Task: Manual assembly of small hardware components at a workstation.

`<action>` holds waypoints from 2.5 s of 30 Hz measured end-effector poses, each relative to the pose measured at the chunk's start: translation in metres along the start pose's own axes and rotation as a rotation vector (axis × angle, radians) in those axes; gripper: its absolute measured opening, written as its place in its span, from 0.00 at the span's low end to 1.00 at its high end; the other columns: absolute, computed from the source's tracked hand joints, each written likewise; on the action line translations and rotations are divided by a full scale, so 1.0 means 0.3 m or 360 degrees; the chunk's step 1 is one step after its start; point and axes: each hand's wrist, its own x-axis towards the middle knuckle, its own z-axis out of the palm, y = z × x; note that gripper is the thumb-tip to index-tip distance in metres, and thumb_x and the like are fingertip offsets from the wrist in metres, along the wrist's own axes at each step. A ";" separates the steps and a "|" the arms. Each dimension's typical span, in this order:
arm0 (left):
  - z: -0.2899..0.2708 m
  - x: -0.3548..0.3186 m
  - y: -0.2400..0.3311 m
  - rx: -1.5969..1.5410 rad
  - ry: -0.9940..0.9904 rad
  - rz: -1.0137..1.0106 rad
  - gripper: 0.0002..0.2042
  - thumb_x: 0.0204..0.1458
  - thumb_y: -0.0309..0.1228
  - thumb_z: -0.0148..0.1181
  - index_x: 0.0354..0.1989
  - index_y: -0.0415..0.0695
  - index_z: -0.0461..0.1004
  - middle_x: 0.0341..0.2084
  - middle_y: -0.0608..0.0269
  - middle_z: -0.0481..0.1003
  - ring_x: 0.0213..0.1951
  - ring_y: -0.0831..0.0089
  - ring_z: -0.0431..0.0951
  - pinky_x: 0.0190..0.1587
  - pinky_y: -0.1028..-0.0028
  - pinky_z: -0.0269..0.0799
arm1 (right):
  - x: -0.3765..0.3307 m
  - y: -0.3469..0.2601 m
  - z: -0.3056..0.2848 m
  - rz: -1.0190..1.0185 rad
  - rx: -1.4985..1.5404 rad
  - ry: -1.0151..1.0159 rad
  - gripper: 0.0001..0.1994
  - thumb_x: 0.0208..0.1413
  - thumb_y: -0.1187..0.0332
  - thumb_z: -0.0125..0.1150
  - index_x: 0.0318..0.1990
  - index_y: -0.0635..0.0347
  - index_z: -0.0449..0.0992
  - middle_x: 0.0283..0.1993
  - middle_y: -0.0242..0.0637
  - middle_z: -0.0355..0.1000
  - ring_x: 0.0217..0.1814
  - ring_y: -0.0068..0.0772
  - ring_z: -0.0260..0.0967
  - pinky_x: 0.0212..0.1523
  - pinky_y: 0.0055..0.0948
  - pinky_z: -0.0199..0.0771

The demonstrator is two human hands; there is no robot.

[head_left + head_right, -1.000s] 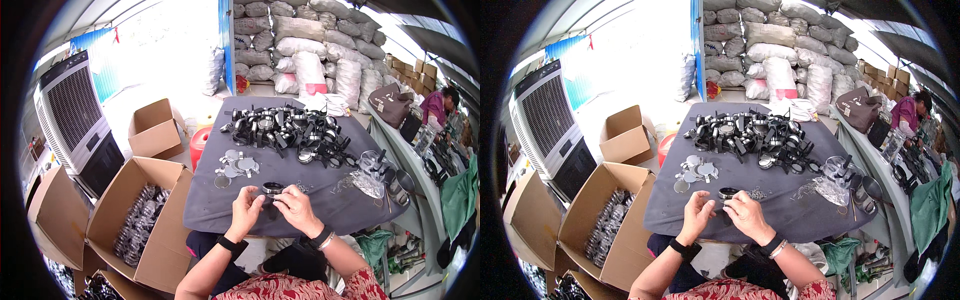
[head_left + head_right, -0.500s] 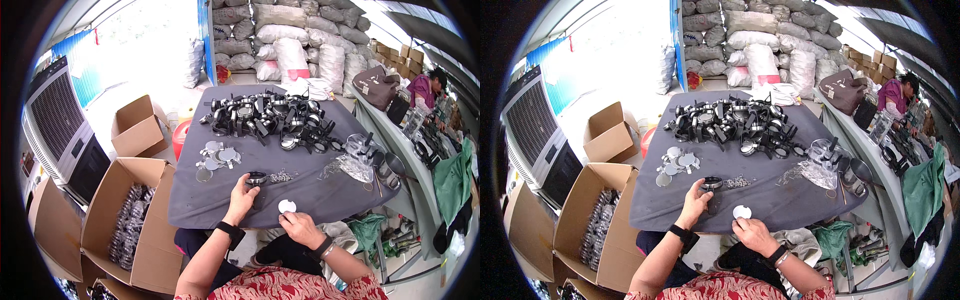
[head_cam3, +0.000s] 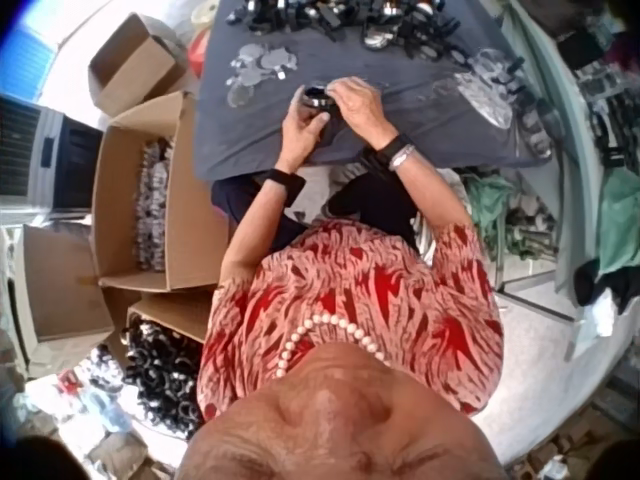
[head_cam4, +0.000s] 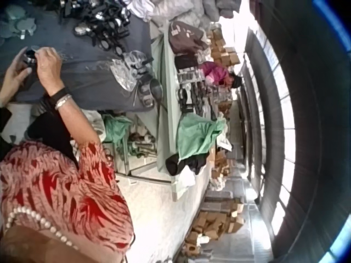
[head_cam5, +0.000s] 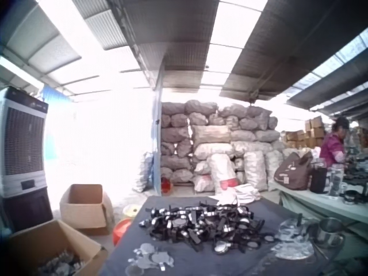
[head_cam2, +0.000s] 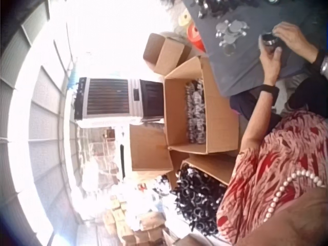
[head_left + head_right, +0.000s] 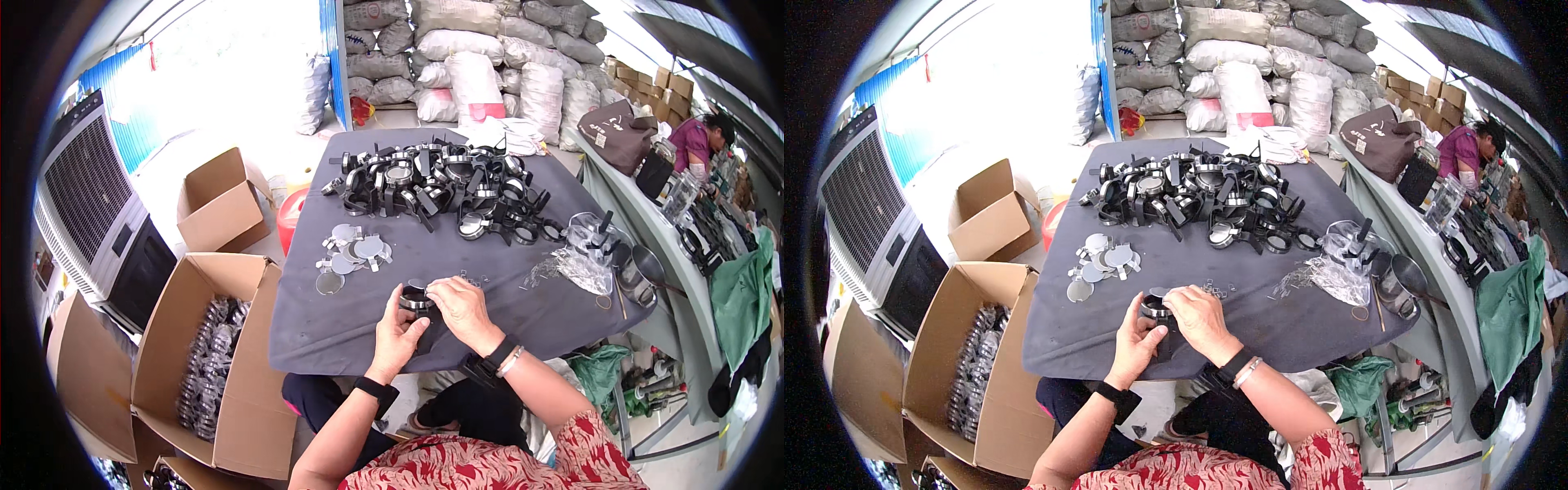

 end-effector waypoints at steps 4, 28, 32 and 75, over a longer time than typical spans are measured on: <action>-0.004 -0.002 -0.005 0.0050 -0.0001 0.0013 0.36 0.50 0.22 0.62 0.67 0.43 0.50 0.27 0.66 0.73 0.26 0.85 0.69 0.29 0.82 0.67 | -0.027 0.018 0.051 -0.0056 -0.0037 -0.0188 0.06 0.44 0.75 0.59 0.32 0.58 0.72 0.34 0.35 0.73 0.36 0.40 0.72 0.33 0.35 0.74; 0.004 0.031 -0.001 0.0091 0.0120 -0.0067 0.07 0.58 0.23 0.49 0.43 0.41 0.71 0.17 0.73 0.68 0.14 0.88 0.63 0.15 0.82 0.59 | -0.012 0.050 -0.002 0.0327 0.0367 -0.0235 0.03 0.51 0.74 0.59 0.34 0.62 0.75 0.31 0.40 0.72 0.33 0.41 0.73 0.33 0.33 0.72; 0.006 0.039 -0.027 0.0159 0.0129 -0.0059 0.08 0.59 0.23 0.48 0.44 0.42 0.70 0.17 0.75 0.66 0.14 0.89 0.60 0.14 0.83 0.58 | -0.006 0.273 -0.089 0.0631 0.0020 -0.0173 0.04 0.52 0.73 0.58 0.34 0.62 0.76 0.29 0.42 0.73 0.33 0.44 0.72 0.35 0.36 0.71; -0.010 0.027 -0.018 -0.0049 0.0100 -0.0102 0.11 0.54 0.22 0.55 0.46 0.40 0.73 0.18 0.70 0.71 0.15 0.88 0.65 0.14 0.83 0.60 | -0.028 -0.052 0.069 0.0388 0.0446 -0.0060 0.04 0.47 0.78 0.61 0.29 0.64 0.71 0.26 0.39 0.67 0.27 0.40 0.70 0.28 0.33 0.68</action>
